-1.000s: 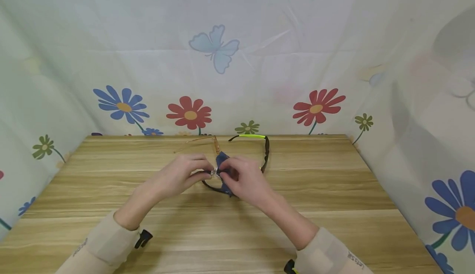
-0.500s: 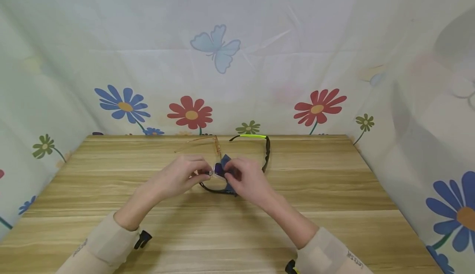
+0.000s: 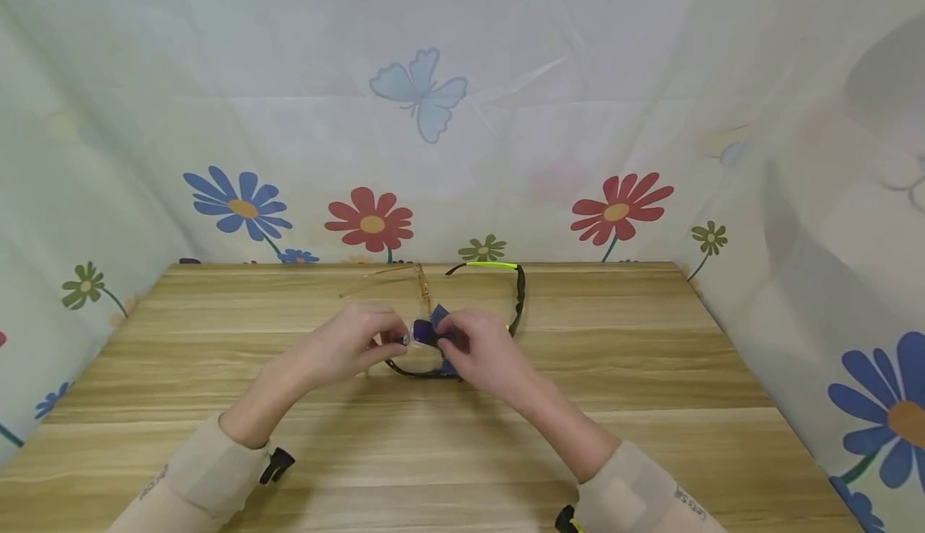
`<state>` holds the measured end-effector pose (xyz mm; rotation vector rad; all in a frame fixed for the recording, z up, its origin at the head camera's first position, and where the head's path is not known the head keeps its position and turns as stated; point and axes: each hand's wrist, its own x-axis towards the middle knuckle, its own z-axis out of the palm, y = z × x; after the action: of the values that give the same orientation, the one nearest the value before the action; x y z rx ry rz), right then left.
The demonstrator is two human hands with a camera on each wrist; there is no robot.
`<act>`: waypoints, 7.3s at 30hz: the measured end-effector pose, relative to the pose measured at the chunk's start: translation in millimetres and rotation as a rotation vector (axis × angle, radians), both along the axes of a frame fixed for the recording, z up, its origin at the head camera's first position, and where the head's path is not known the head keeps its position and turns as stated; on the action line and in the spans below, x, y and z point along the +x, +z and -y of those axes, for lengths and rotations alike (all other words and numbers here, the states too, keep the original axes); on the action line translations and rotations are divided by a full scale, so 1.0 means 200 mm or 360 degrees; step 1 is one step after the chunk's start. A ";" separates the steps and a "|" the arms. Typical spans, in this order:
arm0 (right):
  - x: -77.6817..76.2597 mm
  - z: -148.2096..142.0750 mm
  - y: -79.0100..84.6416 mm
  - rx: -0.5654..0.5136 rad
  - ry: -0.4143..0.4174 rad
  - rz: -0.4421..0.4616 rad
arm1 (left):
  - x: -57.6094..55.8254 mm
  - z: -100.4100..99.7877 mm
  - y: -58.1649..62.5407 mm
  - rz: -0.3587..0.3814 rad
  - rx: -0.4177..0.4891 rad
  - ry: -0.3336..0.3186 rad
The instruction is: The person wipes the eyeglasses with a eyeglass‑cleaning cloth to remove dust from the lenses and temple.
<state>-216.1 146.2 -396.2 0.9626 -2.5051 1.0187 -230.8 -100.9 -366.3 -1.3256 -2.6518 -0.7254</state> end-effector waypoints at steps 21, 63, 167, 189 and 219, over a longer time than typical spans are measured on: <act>0.03 0.05 0.05 -0.0063 0.0220 0.0100 | 0.01 0.01 0.00 0.0054 0.0019 -0.0017; 0.00 -0.06 -0.06 0.0349 -0.0134 0.0192 | -0.03 0.05 -0.01 0.0091 0.0013 0.0077; 0.00 -0.04 -0.10 0.0047 -0.0088 0.0302 | -0.01 0.08 -0.02 0.0109 0.0086 0.0021; -0.04 -0.10 -0.19 0.0180 -0.0092 0.0242 | -0.01 0.08 -0.04 0.0060 0.0113 0.0014; -0.01 -0.04 -0.10 -0.0027 -0.0020 0.0272 | 0.00 0.08 -0.04 0.0020 0.0120 0.0031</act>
<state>-217.5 155.0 -415.6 0.8888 -2.6306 1.1615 -231.0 -116.6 -373.5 -1.2790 -2.6150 -0.8249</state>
